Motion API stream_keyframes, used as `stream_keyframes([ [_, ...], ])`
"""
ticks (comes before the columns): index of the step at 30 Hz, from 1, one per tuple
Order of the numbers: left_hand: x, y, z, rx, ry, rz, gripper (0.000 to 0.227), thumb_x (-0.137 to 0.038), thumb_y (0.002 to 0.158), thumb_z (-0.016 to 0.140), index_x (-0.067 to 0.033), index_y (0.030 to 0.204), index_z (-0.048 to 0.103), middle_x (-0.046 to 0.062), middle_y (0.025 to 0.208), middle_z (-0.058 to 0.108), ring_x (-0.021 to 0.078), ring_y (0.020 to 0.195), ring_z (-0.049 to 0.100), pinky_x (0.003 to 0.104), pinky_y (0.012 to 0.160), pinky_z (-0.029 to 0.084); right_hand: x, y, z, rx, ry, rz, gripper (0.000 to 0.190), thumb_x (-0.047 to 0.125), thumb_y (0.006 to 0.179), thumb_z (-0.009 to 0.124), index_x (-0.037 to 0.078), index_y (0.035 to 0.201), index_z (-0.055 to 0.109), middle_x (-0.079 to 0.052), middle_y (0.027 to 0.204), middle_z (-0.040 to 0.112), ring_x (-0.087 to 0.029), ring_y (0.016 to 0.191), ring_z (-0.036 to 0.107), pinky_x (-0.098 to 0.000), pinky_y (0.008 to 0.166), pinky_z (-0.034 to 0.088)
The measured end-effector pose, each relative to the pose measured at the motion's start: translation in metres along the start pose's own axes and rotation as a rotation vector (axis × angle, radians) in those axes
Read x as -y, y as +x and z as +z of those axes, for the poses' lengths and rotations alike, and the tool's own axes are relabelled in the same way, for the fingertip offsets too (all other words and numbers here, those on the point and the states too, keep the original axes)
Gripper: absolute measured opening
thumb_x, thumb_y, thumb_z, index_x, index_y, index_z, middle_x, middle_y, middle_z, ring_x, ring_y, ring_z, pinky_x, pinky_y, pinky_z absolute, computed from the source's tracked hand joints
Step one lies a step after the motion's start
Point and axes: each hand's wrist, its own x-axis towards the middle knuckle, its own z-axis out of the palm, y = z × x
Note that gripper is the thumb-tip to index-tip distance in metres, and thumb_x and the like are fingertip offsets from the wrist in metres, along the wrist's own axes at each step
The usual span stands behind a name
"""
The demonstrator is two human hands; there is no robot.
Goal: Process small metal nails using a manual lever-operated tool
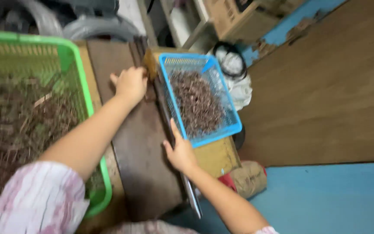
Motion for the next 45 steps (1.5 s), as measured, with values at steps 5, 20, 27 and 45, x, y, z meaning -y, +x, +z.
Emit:
stream_keyframes([
  [5, -0.019, -0.01, -0.036, -0.039, -0.02, 0.006, 0.024, -0.031, 0.105, 0.07, -0.0192, 0.125, 0.079, 0.014, 0.125, 0.072, 0.0418, 0.128, 0.061, 0.083, 0.11, 0.029, -0.004, 0.003, 0.003, -0.058, 0.046, -0.023, 0.084, 0.027, 0.101, 0.067, 0.035, 0.174, 0.026, -0.039, 0.131, 0.069, -0.056, 0.123, 0.067, -0.0607, 0.103, 0.059],
  [20, -0.035, 0.019, -0.026, 0.033, 0.215, -0.07, 0.034, -0.007, 0.105, 0.053, -0.0097, 0.12, 0.084, 0.013, 0.131, 0.075, 0.0435, 0.135, 0.053, 0.086, 0.112, 0.013, -0.002, 0.004, -0.002, -0.009, 0.018, -0.019, 0.088, 0.021, 0.101, 0.065, 0.037, 0.174, 0.02, -0.037, 0.128, 0.071, -0.054, 0.121, 0.069, -0.0606, 0.105, 0.059],
  [27, -0.05, 0.025, -0.056, 0.174, 0.195, -0.101, 0.042, -0.002, 0.105, 0.047, -0.0038, 0.134, 0.077, 0.016, 0.143, 0.07, 0.0444, 0.141, 0.049, 0.082, 0.116, 0.011, 0.013, -0.006, -0.024, 0.076, -0.033, -0.001, 0.091, 0.023, 0.103, 0.064, 0.029, 0.177, 0.01, -0.04, 0.131, 0.068, -0.055, 0.127, 0.066, -0.061, 0.109, 0.055],
  [45, -0.065, -0.095, -0.181, 0.328, -0.122, -0.072, 0.024, -0.02, 0.096, 0.074, -0.0083, 0.113, 0.086, 0.023, 0.105, 0.084, 0.0438, 0.116, 0.076, 0.055, 0.102, 0.056, 0.063, -0.034, -0.105, 0.16, -0.189, -0.068, 0.095, 0.029, 0.104, 0.062, 0.022, 0.177, 0.001, -0.04, 0.123, 0.072, -0.055, 0.123, 0.068, -0.0622, 0.105, 0.056],
])
